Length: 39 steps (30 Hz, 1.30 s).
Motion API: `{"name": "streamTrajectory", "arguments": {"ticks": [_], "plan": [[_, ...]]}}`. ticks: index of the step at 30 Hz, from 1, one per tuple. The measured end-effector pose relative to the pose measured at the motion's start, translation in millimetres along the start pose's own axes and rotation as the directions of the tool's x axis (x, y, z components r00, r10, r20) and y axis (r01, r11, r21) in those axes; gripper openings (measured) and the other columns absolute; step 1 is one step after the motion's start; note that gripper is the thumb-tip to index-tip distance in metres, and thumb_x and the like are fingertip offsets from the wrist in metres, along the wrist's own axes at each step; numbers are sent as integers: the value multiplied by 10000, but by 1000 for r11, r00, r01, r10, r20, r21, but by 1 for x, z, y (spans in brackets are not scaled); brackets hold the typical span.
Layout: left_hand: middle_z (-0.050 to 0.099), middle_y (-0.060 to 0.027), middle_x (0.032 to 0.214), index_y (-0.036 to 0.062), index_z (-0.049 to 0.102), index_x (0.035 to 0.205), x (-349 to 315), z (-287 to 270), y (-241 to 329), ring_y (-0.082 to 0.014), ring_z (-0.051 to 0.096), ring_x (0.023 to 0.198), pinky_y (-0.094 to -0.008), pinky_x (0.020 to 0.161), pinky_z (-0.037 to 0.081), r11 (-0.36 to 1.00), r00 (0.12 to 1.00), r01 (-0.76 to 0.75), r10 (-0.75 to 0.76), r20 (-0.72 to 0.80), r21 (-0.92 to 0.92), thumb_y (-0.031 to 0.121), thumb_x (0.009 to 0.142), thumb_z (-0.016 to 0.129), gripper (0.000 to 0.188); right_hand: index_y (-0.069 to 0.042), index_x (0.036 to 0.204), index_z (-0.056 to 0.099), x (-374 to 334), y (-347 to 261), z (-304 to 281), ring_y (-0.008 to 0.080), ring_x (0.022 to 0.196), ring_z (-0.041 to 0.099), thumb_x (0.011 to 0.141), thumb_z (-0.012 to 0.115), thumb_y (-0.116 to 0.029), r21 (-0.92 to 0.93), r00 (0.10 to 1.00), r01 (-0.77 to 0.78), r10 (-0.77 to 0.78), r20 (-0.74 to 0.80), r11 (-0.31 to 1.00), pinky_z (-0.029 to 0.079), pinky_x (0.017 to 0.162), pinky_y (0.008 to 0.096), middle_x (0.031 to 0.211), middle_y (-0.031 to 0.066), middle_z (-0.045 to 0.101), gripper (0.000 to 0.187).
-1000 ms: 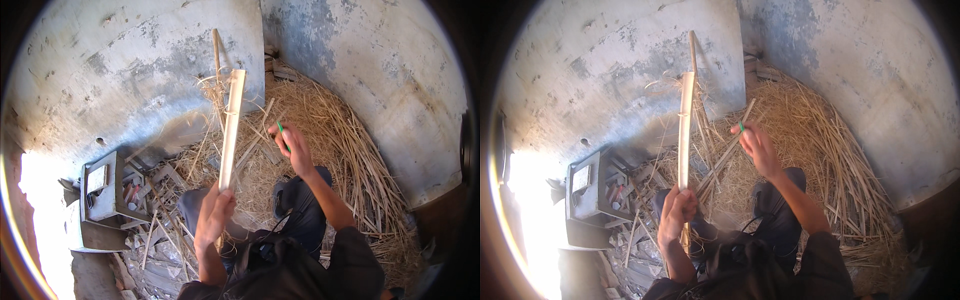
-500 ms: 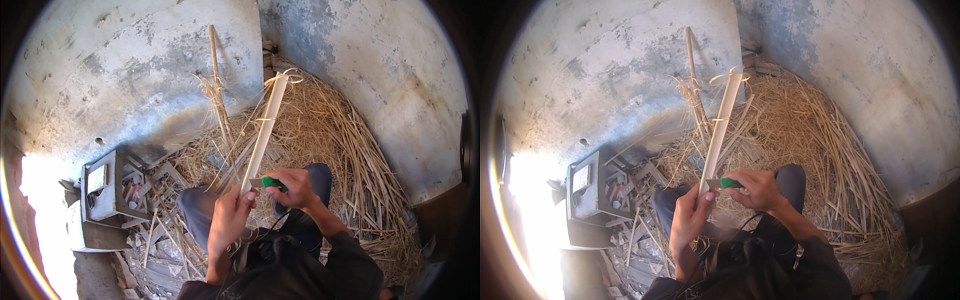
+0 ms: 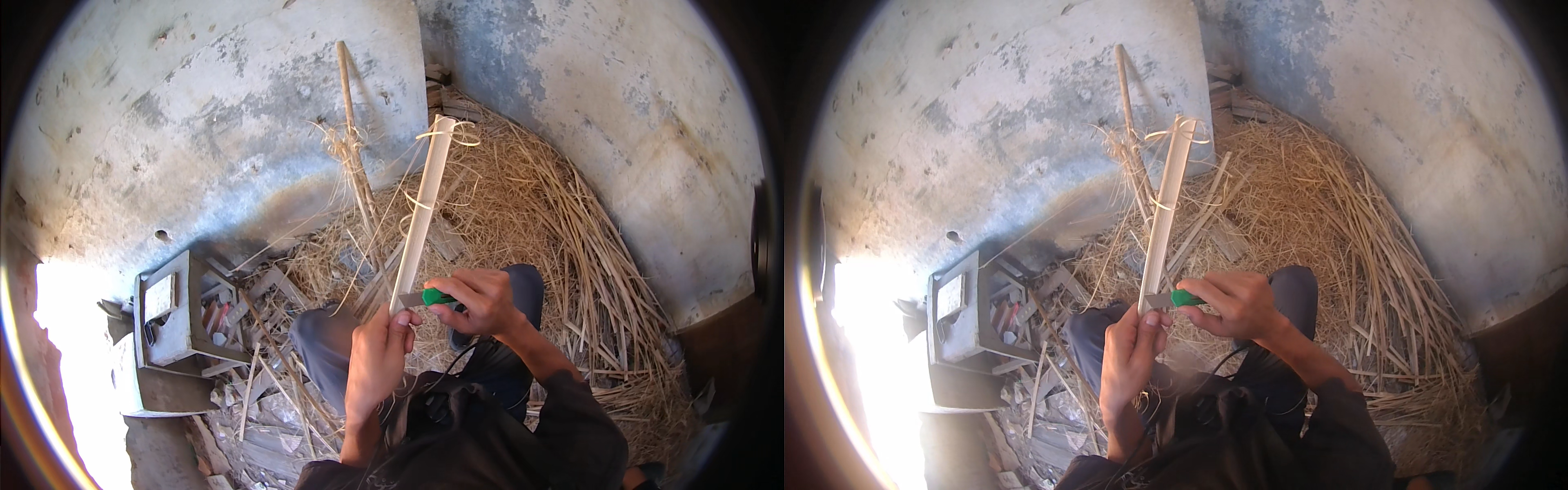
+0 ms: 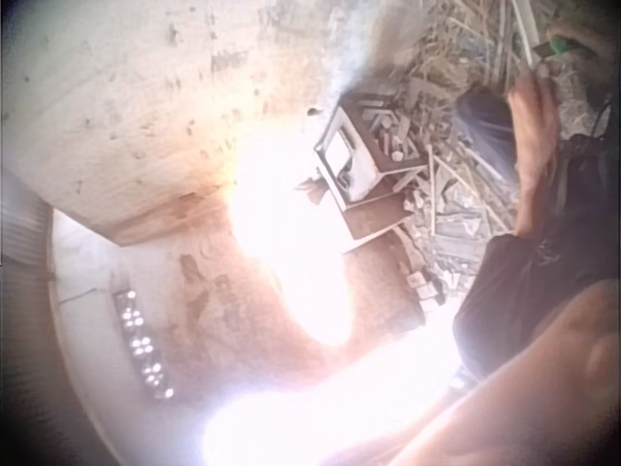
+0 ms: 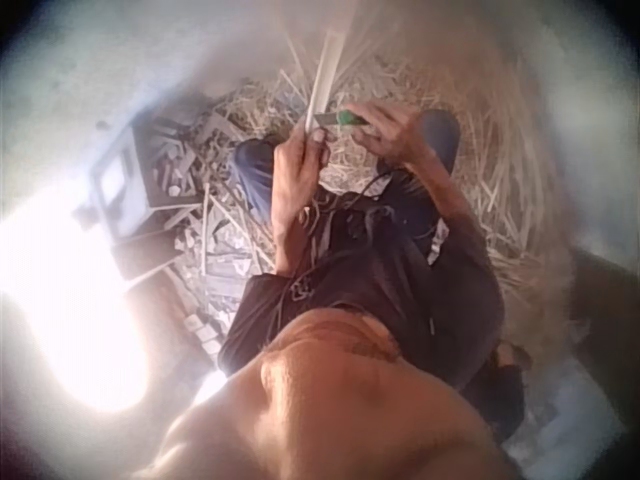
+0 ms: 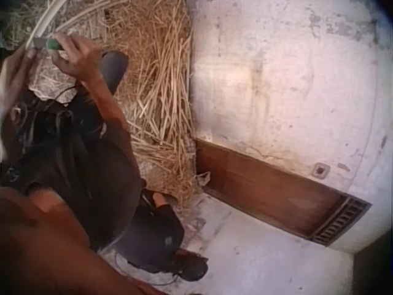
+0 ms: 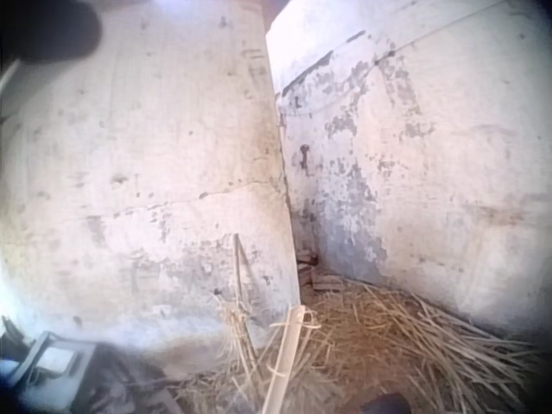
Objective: The person sits on the floor and uses a green utility knife to peel the outer layer off a long bamboo stick. They hold the stick with their left hand and scrape the blade along its length with their right hand, creating thin strips of bamboo that fall to the ground.
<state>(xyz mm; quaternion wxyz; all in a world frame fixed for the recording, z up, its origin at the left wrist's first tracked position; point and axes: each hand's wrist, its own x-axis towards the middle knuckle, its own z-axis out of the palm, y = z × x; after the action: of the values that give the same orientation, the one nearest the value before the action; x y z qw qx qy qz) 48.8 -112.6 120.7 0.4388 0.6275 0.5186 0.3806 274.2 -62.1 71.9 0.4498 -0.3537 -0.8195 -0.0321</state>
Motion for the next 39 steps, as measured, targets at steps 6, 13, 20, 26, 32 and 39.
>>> {"name": "streamTrajectory", "arguments": {"ticks": [6, 13, 20, 26, 32, 39], "plan": [[613, -73, 676, -9, 701, 1071, -5, -3, -1, -163, 582, 620, -362, 639, 500, 998, 998, 59, -58, 26, -25, 179, 1179, 532, 275, -108, 1095, 813, 3, 1, -2, 173, 572, 651, 979, 804, -437, -62, 998, 43, -45, -32, 997, 505, 515, 330, 709, 7, 651, 349], [614, -75, 681, 16, 701, 1107, -11, -5, -1, -193, 598, 632, -382, 671, 512, 993, 992, 113, -115, 60, 37, 208, 1177, 521, 272, -123, 1110, 821, 0, -3, -11, 158, 579, 660, 960, 824, -411, -114, 998, 63, -61, 20, 992, 513, 526, 318, 717, -7, 663, 325], [584, -67, 673, -8, 698, 1097, -29, -8, -16, -178, 586, 639, -375, 651, 495, 992, 981, 127, -129, 143, 19, 187, 1167, 519, 274, -34, 1168, 794, -13, 44, -16, 138, 625, 687, 1068, 717, -290, -75, 914, -331, 300, -273, 941, 547, 555, 343, 812, 78, 758, 286], [546, -14, 683, -17, 707, 1132, -36, -18, -55, -119, 521, 643, -328, 619, 445, 967, 975, 196, -175, 139, -160, 89, 1131, 543, 195, -21, 1190, 766, -6, 87, -58, 208, 747, 785, 1074, 684, -298, -5, 836, -498, 479, -270, 867, 634, 638, 358, 887, 136, 793, 311], [559, -12, 747, -59, 668, 1195, -21, -7, -82, -93, 519, 677, -322, 586, 414, 997, 989, 75, -70, 131, -27, 155, 1150, 553, 247, 4, 1096, 755, -14, 29, -3, 176, 674, 729, 1031, 707, -272, 257, 937, -310, 339, -80, 915, 576, 591, 354, 849, 110, 756, 288], [568, 14, 774, -55, 628, 1362, -12, -5, -38, -70, 516, 731, -311, 610, 405, 931, 951, 268, -213, 226, -247, 250, 1170, 540, 371, -111, 1122, 797, -15, -2, 13, 238, 715, 761, 923, 850, -299, 205, 994, -101, 92, 51, 974, 596, 625, 364, 885, 33, 773, 279]]}}
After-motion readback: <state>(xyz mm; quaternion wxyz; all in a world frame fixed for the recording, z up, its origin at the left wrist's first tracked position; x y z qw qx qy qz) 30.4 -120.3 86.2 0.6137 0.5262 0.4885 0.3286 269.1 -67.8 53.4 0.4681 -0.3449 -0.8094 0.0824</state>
